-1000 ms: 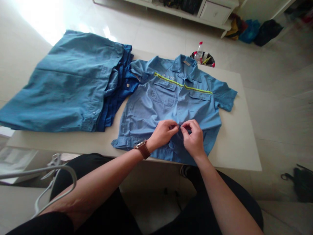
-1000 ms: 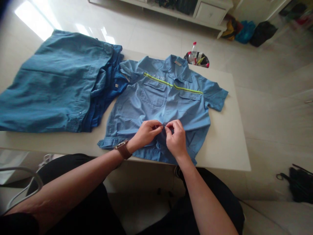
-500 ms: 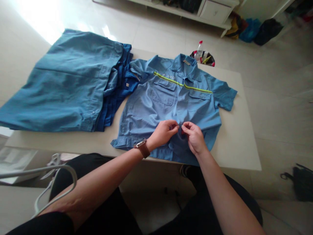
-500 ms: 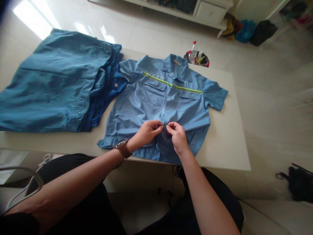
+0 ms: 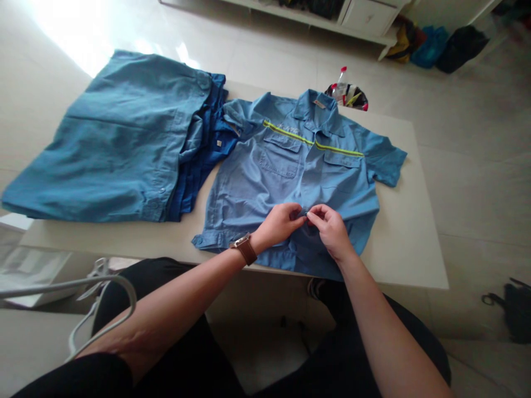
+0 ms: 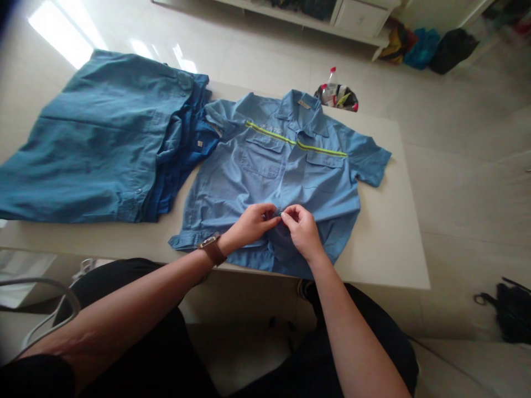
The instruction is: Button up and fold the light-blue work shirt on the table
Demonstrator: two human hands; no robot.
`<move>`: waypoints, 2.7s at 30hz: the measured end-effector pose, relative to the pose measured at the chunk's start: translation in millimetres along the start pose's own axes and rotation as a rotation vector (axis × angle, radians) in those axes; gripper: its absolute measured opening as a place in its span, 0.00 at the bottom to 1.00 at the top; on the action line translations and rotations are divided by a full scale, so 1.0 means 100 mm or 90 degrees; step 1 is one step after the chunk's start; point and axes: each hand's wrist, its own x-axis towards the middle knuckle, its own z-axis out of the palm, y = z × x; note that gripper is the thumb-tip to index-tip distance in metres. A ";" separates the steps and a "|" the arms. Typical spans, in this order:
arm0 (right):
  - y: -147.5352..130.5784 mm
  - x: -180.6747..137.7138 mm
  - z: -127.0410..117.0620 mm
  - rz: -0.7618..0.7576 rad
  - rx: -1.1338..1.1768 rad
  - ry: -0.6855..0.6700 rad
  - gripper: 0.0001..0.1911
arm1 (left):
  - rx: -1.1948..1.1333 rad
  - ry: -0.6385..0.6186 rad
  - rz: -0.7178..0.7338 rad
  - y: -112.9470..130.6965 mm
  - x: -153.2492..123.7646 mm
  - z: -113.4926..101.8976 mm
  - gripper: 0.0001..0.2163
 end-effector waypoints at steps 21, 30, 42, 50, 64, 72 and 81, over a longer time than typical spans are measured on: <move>0.00 0.02 -0.10 0.055 -0.118 0.022 0.12 | 0.161 -0.033 0.043 0.05 -0.03 -0.02 0.07; 0.05 -0.01 -0.04 -0.239 -0.414 0.010 0.10 | 0.564 -0.118 0.022 -0.24 -0.23 -0.03 0.25; 0.04 -0.13 0.04 -0.065 -0.706 -0.194 0.24 | 0.606 -0.232 0.082 -0.11 -0.37 -0.15 0.29; -0.02 -0.12 0.06 -0.043 -0.792 -0.167 0.14 | 0.583 -0.182 0.102 -0.25 -0.25 -0.14 0.24; -0.12 -0.02 -0.31 0.002 -0.721 -0.002 0.09 | 0.605 -0.184 0.055 -0.18 -0.22 -0.01 0.28; -0.11 -0.10 -0.47 0.022 -0.723 0.013 0.16 | 0.546 -0.195 0.065 -0.36 -0.28 -0.19 0.28; 0.00 -0.10 -0.45 0.099 -0.722 -0.131 0.14 | 0.608 -0.247 -0.033 -0.40 -0.43 -0.16 0.54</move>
